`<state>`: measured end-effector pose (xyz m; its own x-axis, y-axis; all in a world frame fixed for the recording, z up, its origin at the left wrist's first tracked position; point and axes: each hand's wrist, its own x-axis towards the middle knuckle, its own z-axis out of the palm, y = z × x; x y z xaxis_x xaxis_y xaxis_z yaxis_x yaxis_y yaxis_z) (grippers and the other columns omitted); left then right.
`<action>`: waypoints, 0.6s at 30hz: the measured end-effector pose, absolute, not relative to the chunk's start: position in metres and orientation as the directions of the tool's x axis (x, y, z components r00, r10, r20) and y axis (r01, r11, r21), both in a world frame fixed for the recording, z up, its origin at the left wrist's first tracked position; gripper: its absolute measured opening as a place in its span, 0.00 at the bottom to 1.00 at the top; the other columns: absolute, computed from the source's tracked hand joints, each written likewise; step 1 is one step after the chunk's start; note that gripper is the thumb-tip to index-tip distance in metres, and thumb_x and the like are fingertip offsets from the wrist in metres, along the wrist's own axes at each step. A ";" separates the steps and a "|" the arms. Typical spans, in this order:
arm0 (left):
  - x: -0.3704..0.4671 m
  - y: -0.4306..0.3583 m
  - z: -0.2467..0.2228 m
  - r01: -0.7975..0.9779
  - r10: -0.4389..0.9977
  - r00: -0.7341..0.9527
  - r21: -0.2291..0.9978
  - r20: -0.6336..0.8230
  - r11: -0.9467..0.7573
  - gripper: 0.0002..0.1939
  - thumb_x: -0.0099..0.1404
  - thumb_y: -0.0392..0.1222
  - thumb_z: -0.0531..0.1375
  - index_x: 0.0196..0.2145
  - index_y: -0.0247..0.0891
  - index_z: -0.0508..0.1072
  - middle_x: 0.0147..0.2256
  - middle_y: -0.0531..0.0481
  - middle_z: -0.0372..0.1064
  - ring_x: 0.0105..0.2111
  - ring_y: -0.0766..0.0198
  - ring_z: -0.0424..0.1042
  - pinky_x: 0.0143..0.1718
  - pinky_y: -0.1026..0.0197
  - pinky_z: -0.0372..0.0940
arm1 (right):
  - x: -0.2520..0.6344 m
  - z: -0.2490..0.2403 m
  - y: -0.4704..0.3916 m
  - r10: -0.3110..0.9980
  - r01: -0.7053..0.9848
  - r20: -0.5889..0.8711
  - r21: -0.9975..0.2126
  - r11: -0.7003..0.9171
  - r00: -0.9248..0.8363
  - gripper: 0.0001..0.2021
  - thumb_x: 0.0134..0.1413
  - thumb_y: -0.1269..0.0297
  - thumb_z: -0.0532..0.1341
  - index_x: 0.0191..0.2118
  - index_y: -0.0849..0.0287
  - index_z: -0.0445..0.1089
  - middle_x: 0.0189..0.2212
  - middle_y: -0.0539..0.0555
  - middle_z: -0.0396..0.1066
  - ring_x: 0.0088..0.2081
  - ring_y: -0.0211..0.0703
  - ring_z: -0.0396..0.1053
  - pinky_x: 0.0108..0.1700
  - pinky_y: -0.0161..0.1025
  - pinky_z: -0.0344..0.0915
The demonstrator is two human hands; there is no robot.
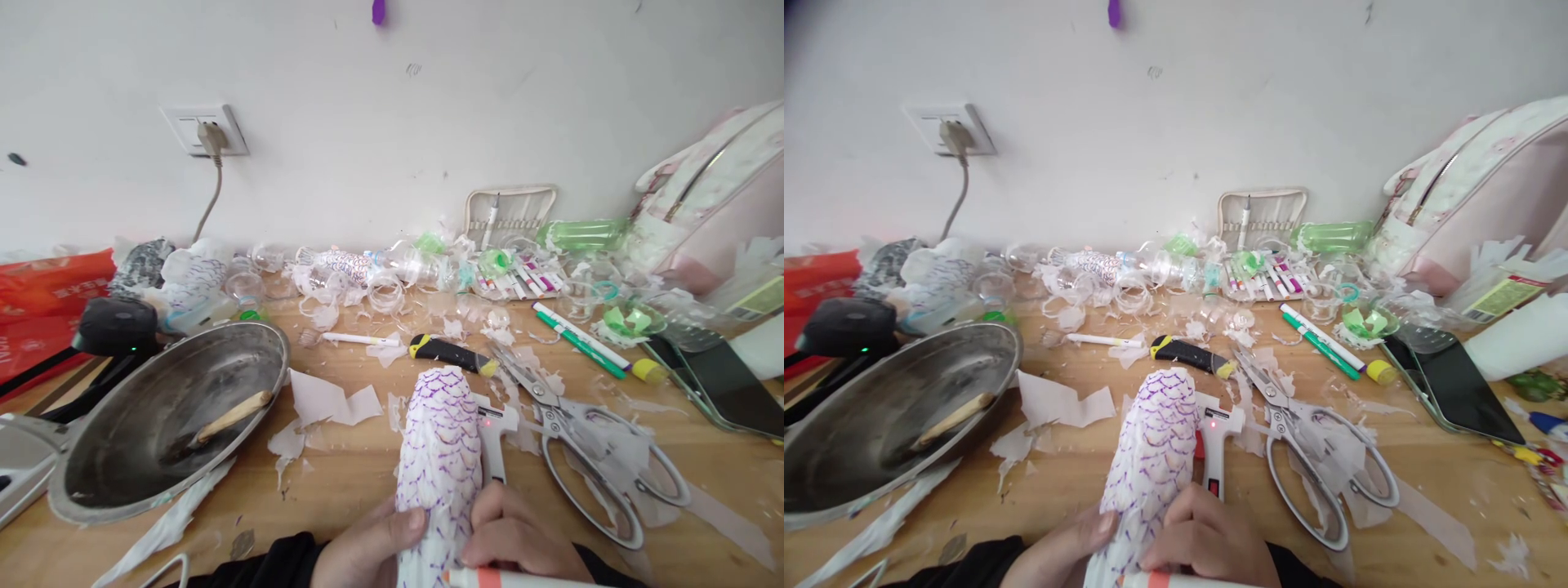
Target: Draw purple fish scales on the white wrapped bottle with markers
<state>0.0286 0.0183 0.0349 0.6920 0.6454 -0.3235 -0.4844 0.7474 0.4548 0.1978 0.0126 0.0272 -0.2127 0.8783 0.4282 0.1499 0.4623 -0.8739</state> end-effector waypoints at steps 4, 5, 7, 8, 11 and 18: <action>0.030 0.019 0.040 -0.479 0.647 0.695 0.469 -0.312 0.741 0.23 0.57 0.46 0.60 0.48 0.31 0.71 0.39 0.40 0.73 0.45 0.51 0.70 0.50 0.53 0.58 | 0.198 0.029 0.011 0.903 0.166 0.353 -0.902 0.398 -0.246 0.19 0.55 0.43 0.52 0.27 0.50 0.68 0.21 0.47 0.61 0.21 0.38 0.62 0.22 0.34 0.57; 0.030 0.018 0.041 -0.477 0.648 0.694 0.474 -0.314 0.740 0.23 0.57 0.46 0.60 0.48 0.31 0.71 0.39 0.40 0.73 0.45 0.51 0.70 0.50 0.53 0.58 | 0.198 0.031 0.011 0.902 0.152 0.353 -0.905 0.397 -0.250 0.19 0.55 0.43 0.52 0.26 0.51 0.67 0.21 0.47 0.61 0.21 0.38 0.61 0.22 0.34 0.56; 0.030 0.018 0.041 -0.463 0.643 0.694 0.485 -0.323 0.742 0.23 0.57 0.46 0.60 0.48 0.31 0.71 0.39 0.40 0.73 0.45 0.50 0.70 0.50 0.52 0.58 | 0.197 0.034 0.011 0.896 0.096 0.363 -0.913 0.397 -0.255 0.18 0.56 0.45 0.52 0.26 0.52 0.66 0.21 0.47 0.60 0.21 0.37 0.60 0.22 0.33 0.56; 0.029 0.018 0.041 -0.456 0.638 0.696 0.484 -0.328 0.747 0.23 0.57 0.46 0.60 0.48 0.31 0.71 0.39 0.40 0.74 0.45 0.50 0.70 0.51 0.52 0.58 | 0.197 0.035 0.012 0.895 0.061 0.366 -0.918 0.393 -0.255 0.18 0.57 0.45 0.52 0.26 0.52 0.65 0.21 0.47 0.60 0.22 0.37 0.60 0.23 0.33 0.56; 0.029 0.020 0.042 -0.454 0.638 0.709 0.497 -0.301 0.739 0.22 0.57 0.45 0.59 0.47 0.31 0.72 0.39 0.39 0.74 0.45 0.49 0.70 0.51 0.50 0.58 | 0.195 0.034 0.011 0.912 -0.035 0.346 -0.937 0.347 -0.222 0.18 0.59 0.48 0.51 0.26 0.54 0.63 0.20 0.47 0.59 0.23 0.37 0.59 0.25 0.33 0.57; 0.031 0.024 0.039 -0.473 0.635 0.742 0.504 -0.215 0.723 0.21 0.57 0.46 0.58 0.46 0.30 0.72 0.40 0.37 0.74 0.47 0.47 0.69 0.52 0.47 0.57 | 0.201 0.028 0.009 0.951 -0.022 0.251 -0.968 0.251 -0.182 0.17 0.61 0.49 0.50 0.31 0.54 0.66 0.23 0.47 0.61 0.24 0.36 0.59 0.25 0.33 0.57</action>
<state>0.0313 0.0243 0.0390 0.7423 0.6348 -0.2145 -0.4727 0.7230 0.5037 0.2009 0.0090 0.0282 -0.1821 0.9507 0.2511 -0.0219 0.2513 -0.9676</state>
